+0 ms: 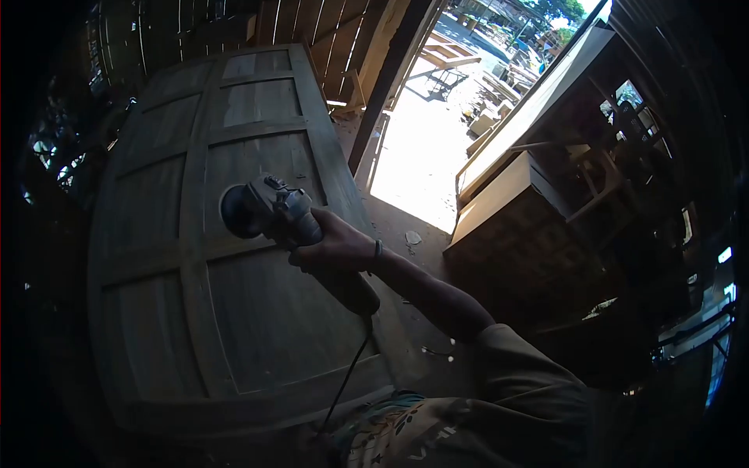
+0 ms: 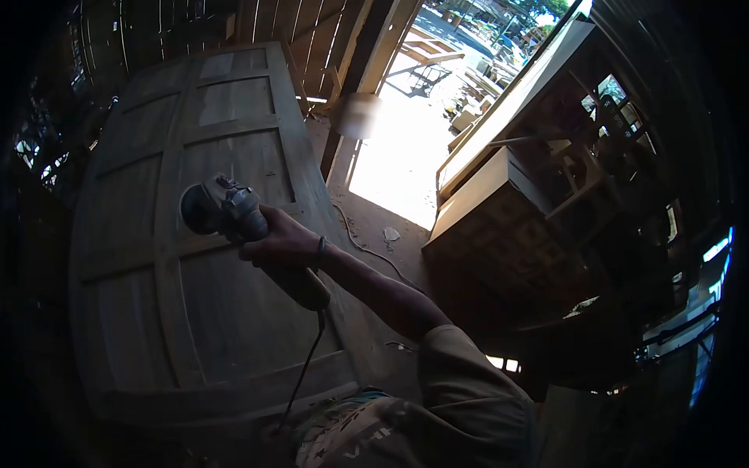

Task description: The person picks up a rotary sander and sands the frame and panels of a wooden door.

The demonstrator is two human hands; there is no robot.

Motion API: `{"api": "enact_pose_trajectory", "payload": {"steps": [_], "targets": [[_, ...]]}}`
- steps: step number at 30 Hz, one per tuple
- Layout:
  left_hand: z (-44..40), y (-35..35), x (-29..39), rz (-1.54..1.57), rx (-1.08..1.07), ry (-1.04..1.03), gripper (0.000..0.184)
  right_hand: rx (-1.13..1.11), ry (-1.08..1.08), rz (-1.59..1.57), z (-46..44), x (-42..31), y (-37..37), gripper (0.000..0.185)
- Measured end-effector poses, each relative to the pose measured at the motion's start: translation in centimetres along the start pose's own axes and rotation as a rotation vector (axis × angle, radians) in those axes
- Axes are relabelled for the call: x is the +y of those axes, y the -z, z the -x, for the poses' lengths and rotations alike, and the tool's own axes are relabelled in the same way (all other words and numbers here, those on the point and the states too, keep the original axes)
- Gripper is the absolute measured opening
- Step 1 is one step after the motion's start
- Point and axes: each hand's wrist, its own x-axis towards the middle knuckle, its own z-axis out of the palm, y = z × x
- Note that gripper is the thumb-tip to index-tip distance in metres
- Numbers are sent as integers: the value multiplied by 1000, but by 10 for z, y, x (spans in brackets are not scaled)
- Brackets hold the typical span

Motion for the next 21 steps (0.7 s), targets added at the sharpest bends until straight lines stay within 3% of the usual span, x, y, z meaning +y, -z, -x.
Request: {"api": "enact_pose_trajectory", "payload": {"steps": [2, 7, 9, 11, 13, 14, 15, 16, 17, 21], "targets": [[44, -6, 41, -515, 523, 147, 27, 29, 27, 9, -3, 7, 13, 58], [61, 17, 103, -297, -302, -89, 21, -19, 18, 117, 5, 54, 10, 63], [69, 26, 111, -236, -476, -111, 24, -94, -15, 213, 13, 76, -3, 66], [75, 27, 109, -156, -474, -168, 30, -126, -107, 338, 25, 92, -20, 69], [73, -18, 98, 153, -36, -299, 20, -194, -212, 444, 30, 99, -45, 69], [67, -9, 160, 37, -464, -135, 18, -213, -222, 401, 34, 97, -58, 69], [73, -25, 166, 149, -343, -88, 20, -282, -283, 505, 30, 118, -66, 68], [76, -22, 217, 47, -486, -14, 29, -292, -267, 547, 32, 128, -75, 67], [64, -13, 216, -200, -546, -192, 40, -258, -269, 449, 37, 136, -84, 68], [54, 22, 205, -98, -449, -90, 39, -412, -349, 595, 35, 143, -102, 79]]}}
